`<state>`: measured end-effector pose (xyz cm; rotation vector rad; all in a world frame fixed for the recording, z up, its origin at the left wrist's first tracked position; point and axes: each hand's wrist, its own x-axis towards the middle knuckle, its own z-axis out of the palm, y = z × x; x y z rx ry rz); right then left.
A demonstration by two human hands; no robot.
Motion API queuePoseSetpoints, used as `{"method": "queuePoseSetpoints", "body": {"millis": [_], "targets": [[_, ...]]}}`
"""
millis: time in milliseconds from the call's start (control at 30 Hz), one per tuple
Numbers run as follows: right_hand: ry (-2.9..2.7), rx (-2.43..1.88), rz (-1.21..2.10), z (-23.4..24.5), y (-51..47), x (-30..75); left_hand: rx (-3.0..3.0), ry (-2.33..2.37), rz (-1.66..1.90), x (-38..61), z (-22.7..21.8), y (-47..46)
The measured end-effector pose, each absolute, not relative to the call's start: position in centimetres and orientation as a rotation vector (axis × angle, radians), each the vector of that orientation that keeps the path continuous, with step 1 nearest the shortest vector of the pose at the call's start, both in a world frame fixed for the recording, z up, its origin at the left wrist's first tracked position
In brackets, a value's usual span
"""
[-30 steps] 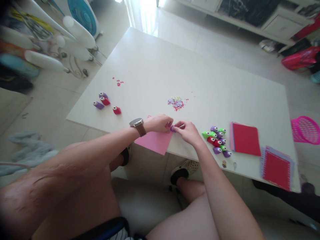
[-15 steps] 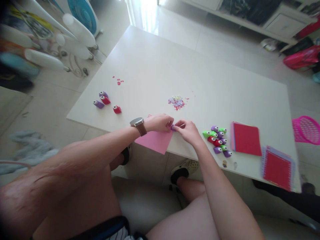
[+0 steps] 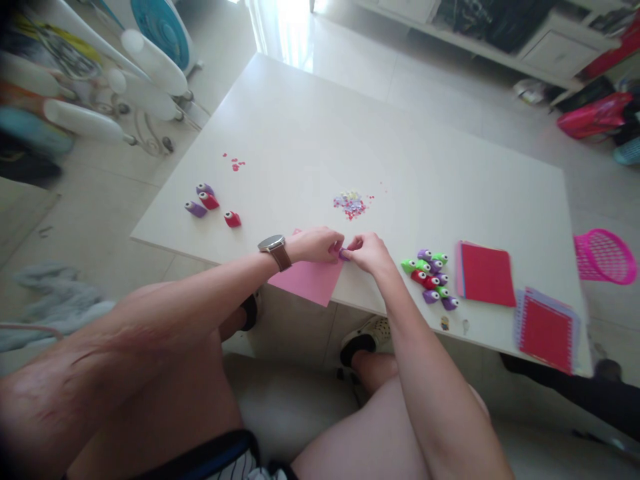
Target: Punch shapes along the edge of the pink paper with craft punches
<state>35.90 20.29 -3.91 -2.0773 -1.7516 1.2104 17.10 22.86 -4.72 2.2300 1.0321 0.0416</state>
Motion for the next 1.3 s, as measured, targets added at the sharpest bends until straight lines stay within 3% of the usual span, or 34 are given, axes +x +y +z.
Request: {"method": "queuePoseSetpoints", "body": {"millis": [300,500,767,1133,1300], "targets": [[-1.755,-2.078,1.185,-4.3,20.4,35.1,2.236,1.03,0.041,16.9,-5.3,23.0],[-1.669,-1.905,1.421,-3.9,19.8,36.7,2.238,1.012,0.064,16.7,-5.7,23.3],[-1.983,-1.867,1.121,-2.5,19.0,36.3,2.228,1.013,0.025,16.8,-5.2,23.6],[-2.201,-2.233,0.659,-1.9,19.2,40.3,2.224,1.028,0.011,16.5,-4.9,23.6],[-2.27,-1.917,0.636,-1.6,18.8,38.9,2.238,1.039,-0.001,16.1,-5.3,24.0]]}}
